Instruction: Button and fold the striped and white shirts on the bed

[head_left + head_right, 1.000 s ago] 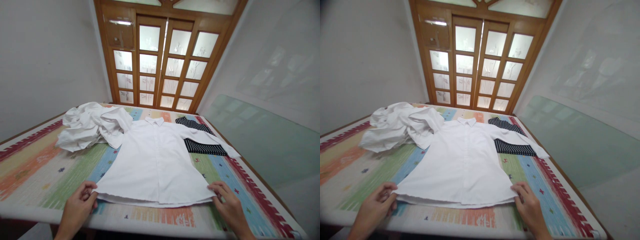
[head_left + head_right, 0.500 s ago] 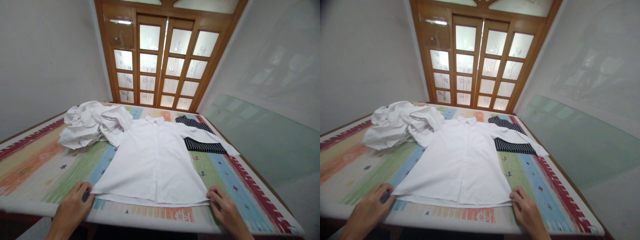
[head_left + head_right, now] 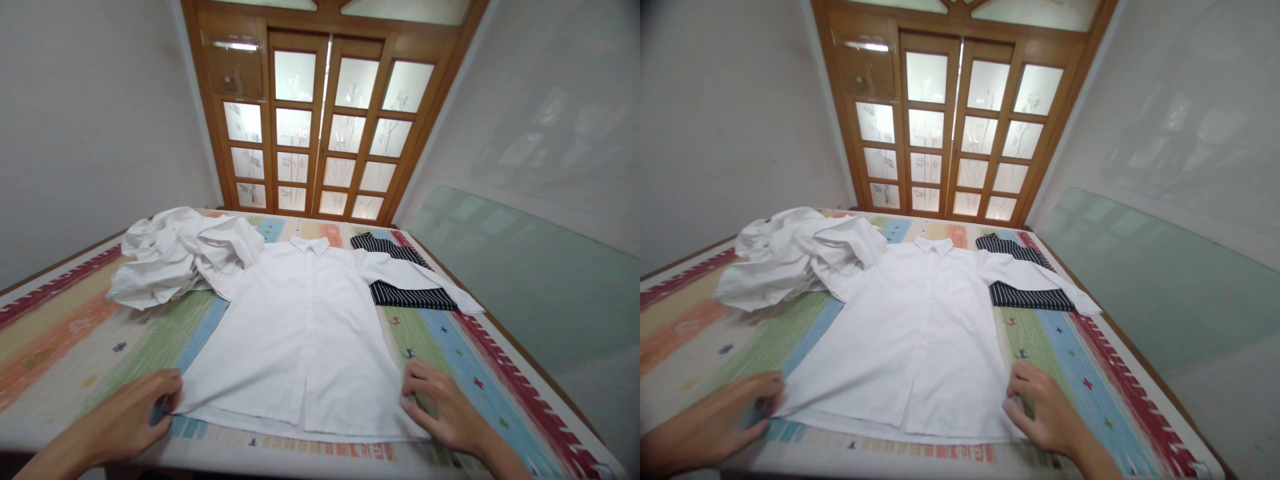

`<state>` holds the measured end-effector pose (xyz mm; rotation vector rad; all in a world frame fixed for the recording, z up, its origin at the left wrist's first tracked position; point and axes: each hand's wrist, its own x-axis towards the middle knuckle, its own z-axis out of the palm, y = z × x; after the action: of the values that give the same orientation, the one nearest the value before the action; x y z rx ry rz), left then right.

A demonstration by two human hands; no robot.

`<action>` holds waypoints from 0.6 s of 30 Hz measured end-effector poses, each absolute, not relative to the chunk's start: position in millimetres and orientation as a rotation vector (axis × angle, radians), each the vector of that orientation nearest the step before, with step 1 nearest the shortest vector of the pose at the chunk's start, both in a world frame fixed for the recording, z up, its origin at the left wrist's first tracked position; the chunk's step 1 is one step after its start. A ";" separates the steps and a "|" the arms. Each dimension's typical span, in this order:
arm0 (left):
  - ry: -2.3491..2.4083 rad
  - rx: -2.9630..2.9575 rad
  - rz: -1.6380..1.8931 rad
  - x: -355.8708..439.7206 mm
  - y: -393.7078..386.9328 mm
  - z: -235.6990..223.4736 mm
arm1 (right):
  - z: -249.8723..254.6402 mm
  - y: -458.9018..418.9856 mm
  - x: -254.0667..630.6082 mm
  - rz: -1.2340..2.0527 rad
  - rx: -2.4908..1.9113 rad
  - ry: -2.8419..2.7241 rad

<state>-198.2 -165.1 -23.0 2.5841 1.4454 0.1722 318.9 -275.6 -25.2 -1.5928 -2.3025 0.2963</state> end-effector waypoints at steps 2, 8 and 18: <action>1.360 2.537 0.037 -186.4 -150.0 -1.0 | -15.8 -249.8 319.8 0.312 -1.552 -2.268; 1.250 2.703 0.254 -121.2 -67.9 41.4 | -3.8 -140.9 313.0 0.339 -1.450 -2.114; 1.413 2.895 0.267 -40.4 127.7 11.6 | -17.4 51.2 280.8 0.176 -1.510 -1.934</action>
<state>-40.4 127.7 11.6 2.8950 1.4131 0.2672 280.8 51.2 -17.4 -1.5100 -1.9336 0.1758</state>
